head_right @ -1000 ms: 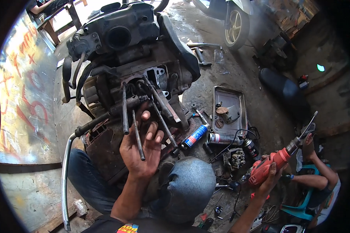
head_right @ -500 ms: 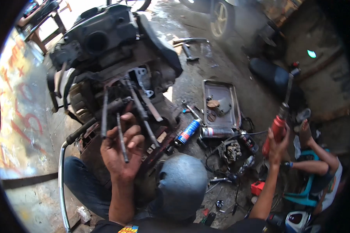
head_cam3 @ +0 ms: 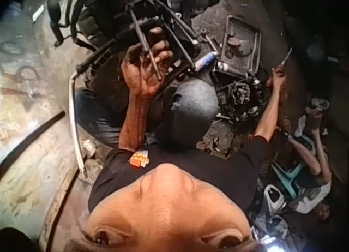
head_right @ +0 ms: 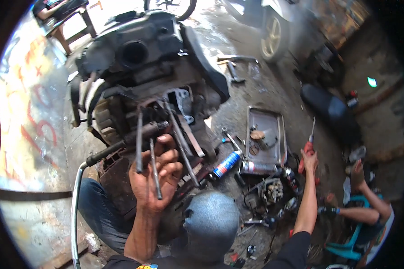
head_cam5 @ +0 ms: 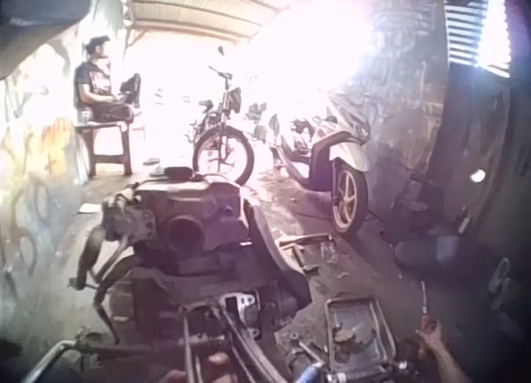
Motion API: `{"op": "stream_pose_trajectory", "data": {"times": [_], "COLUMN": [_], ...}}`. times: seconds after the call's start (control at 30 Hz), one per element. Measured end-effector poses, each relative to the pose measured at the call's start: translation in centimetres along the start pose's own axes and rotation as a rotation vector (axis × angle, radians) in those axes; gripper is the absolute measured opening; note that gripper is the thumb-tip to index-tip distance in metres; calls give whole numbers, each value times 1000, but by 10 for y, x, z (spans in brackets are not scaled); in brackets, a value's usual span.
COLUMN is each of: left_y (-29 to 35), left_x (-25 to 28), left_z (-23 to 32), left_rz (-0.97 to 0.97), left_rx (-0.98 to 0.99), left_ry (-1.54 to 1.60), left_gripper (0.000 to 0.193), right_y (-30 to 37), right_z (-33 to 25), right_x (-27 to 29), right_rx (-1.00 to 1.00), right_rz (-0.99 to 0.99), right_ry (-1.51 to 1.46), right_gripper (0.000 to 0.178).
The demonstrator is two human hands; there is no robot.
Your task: Use a power drill and hand tools to repair components of a motorcycle engine.
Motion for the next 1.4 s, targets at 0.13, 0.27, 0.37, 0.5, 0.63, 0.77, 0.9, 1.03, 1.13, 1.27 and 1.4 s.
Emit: {"op": "stream_pose_trajectory", "data": {"times": [0.13, 0.27, 0.37, 0.5, 0.63, 0.77, 0.9, 1.03, 1.13, 1.27, 1.4], "left_y": [6, 11, 11, -5, -4, -4, 5, 1, 7, 8, 4], "left_x": [2, -1, -3, 7, 0, 5, 5, 5, 15, 18, 13], "left_z": [5, 6, 3, -2, -1, 2, 7, 6, 18, 14, 12], "left_rz": [80, 89, 148, 82, 45, 129, 156, 134, 140, 62, 90], "left_rx": [-7, 3, -72, 5, -33, -83, -95, -39, -71, 19, -34], "left_ry": [-75, -51, -30, -60, -62, -162, -188, -102, -145, -111, -119], "left_gripper": [45, 44, 44, 43, 41, 36, 29, 32, 36, 40, 40], "right_y": [-23, -4, 17, 15, 32, 25, 20, 17, 36, 48, 48], "right_z": [70, 71, 43, 56, -5, 5, 12, 25, -16, -3, 15], "right_x": [-48, -68, -73, -63, -38, -29, -21, -10, -17, -25, -38], "right_rx": [-52, -91, -162, -134, -168, -84, 64, 176, 36, 30, 46], "right_rz": [-64, -99, -199, -116, -174, -41, 73, 133, -67, -93, -56], "right_ry": [115, 188, 115, 161, 228, 122, 140, 167, 128, 176, 275], "right_gripper": [110, 107, 111, 105, 101, 100, 97, 96, 97, 96, 93]}}
Point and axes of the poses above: each hand's wrist, its own y-axis away from the middle knuckle, its own x-axis out of the back of the hand, z = x × y, the point moved 4 cm from there along -y, towards the middle knuckle, and after that the axes turned 9 degrees about x, right-handed, at the moved point
